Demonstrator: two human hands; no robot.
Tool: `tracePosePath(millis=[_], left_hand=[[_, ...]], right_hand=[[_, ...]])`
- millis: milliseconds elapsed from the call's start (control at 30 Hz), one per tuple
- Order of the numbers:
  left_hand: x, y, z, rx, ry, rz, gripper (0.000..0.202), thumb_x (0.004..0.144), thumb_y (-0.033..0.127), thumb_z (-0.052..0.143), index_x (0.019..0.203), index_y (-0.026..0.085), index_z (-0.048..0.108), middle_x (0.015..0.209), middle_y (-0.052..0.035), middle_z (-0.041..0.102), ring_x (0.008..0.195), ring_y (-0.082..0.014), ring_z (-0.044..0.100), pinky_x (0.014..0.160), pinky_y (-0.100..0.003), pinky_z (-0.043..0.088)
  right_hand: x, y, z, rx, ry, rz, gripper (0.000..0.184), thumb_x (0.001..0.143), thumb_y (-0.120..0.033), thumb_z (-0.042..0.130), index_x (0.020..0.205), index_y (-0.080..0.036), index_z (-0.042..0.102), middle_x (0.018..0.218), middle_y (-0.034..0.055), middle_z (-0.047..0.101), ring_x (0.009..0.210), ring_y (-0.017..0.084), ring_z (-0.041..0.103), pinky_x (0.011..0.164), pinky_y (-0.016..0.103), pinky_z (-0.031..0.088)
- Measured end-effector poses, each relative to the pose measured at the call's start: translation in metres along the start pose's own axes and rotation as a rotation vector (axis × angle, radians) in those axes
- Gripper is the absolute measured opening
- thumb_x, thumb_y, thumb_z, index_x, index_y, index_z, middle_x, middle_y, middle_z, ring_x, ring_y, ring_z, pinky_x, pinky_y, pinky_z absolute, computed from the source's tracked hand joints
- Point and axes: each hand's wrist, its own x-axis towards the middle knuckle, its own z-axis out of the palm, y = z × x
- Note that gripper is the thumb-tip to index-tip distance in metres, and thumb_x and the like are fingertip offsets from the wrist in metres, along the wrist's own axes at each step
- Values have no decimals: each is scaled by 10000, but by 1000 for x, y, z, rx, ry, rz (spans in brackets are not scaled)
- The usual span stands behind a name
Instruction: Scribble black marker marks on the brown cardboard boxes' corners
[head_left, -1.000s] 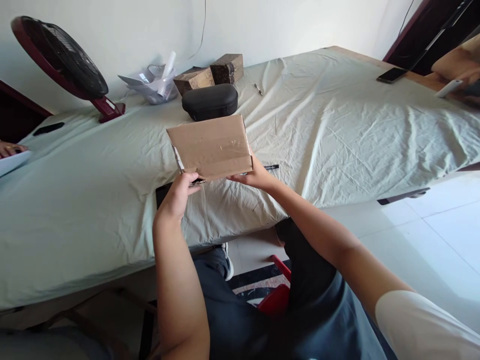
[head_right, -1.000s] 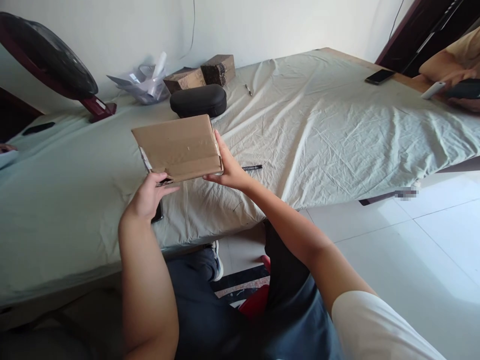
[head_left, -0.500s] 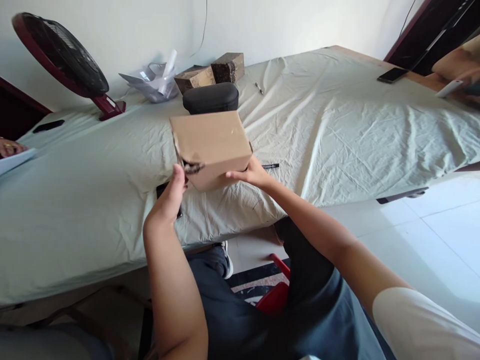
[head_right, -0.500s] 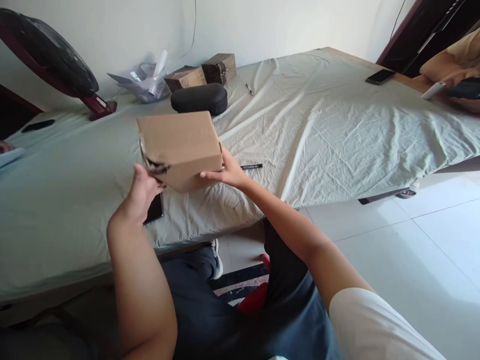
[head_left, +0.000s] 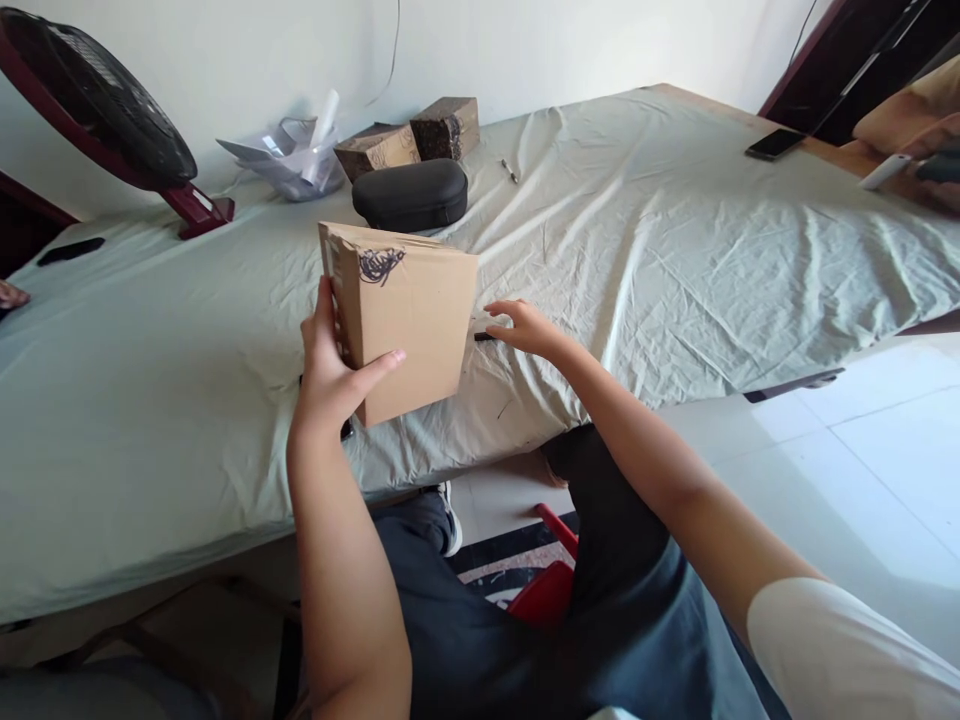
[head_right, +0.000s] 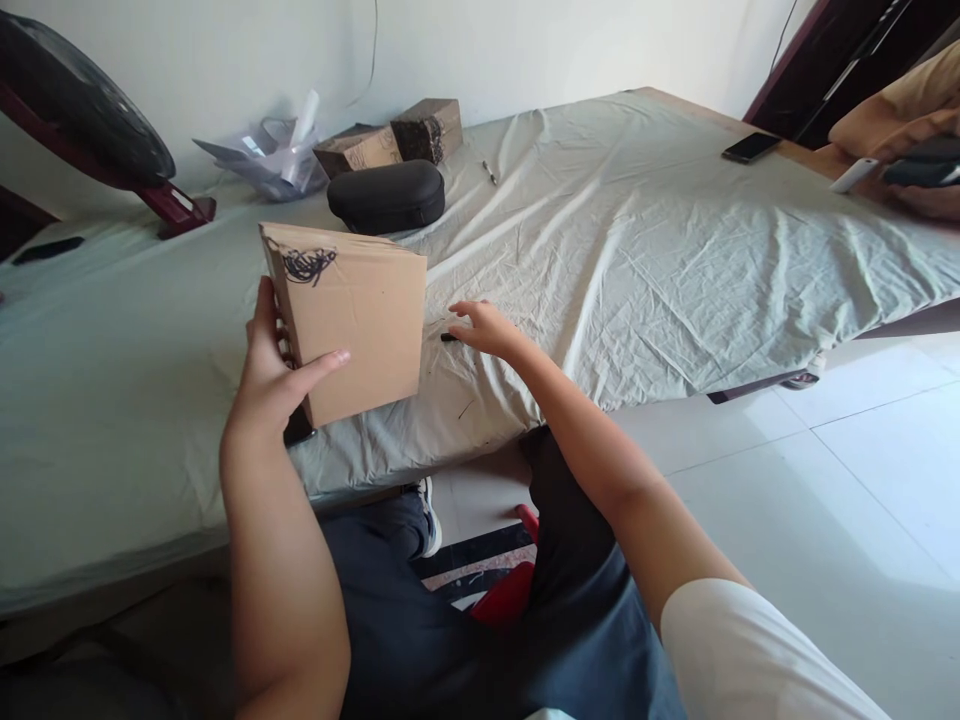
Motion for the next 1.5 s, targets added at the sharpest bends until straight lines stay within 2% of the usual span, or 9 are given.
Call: tracePosePath(millis=[67, 167, 300, 400, 567, 700, 900, 1100, 1500], left_hand=[[0, 3, -1, 39, 23, -5, 1342, 655, 474, 1019, 1785, 431, 296, 1610, -154, 435, 1451, -418, 547, 1253, -638, 503], [-1, 4, -3, 40, 4, -2, 1347, 639, 472, 1024, 1782, 435, 310, 1592, -154, 440, 1490, -422, 506, 1286, -648, 463], [-4, 6, -3, 32, 2, -4, 1327, 641, 474, 1012, 1774, 434, 322, 1602, -151, 429, 1489, -421, 502, 1279, -645, 469], [-7, 7, -3, 32, 2, 19, 1306, 652, 483, 999, 1771, 428, 326, 1626, -151, 422, 1506, -423, 491, 1278, -632, 472], [-10, 1, 0, 77, 14, 86, 1321, 648, 495, 984, 1775, 409, 301, 1624, -155, 427, 1533, -432, 475, 1286, -641, 451], [-12, -11, 2, 101, 45, 131, 1336, 633, 488, 972, 1771, 385, 280, 1646, -167, 394, 1571, -433, 449, 1304, -631, 423], [-16, -21, 6, 112, 93, 156, 1344, 607, 532, 974, 1749, 363, 285, 1642, -173, 390, 1595, -423, 420, 1301, -599, 424], [-18, -21, 8, 66, 98, 170, 1320, 632, 542, 963, 1749, 329, 293, 1646, -190, 373, 1583, -425, 432, 1304, -596, 416], [-17, -16, 7, 57, 111, 107, 1328, 621, 505, 967, 1757, 371, 292, 1658, -164, 383, 1588, -427, 436, 1298, -594, 447]], right_hand=[[-1, 2, 2, -220, -53, 45, 452, 975, -255, 687, 1417, -176, 745, 1477, 189, 703, 1420, 397, 569, 1201, 528, 449], [-1, -3, 8, -356, -81, 62, 330, 1000, -240, 662, 1307, -186, 772, 1483, 202, 659, 1427, 433, 534, 1171, 554, 435], [0, -12, 14, -350, -69, 59, 332, 1085, -211, 507, 1366, -150, 674, 1443, 204, 700, 1356, 382, 605, 1106, 484, 462], [1, -15, 13, -325, -69, 66, 338, 1128, -222, 423, 1402, -150, 607, 1417, 197, 737, 1228, 323, 688, 967, 395, 501], [1, -17, 14, -317, -61, 96, 322, 1155, -288, 402, 1361, -195, 631, 1341, 177, 791, 1144, 325, 743, 833, 359, 493], [1, -15, 16, -322, -36, 107, 366, 1155, -333, 432, 1444, -250, 639, 1343, 143, 806, 1145, 330, 761, 815, 356, 499], [1, -15, 17, -328, -3, 123, 379, 1143, -408, 487, 1408, -263, 715, 1327, 126, 822, 1176, 320, 763, 828, 347, 513], [4, -20, 20, -304, 35, 100, 415, 1141, -428, 501, 1424, -245, 744, 1353, 130, 823, 1197, 318, 763, 856, 353, 528], [4, -19, 24, -341, 28, 104, 416, 1148, -335, 442, 1433, -243, 730, 1389, 139, 791, 1216, 317, 749, 879, 357, 526]])
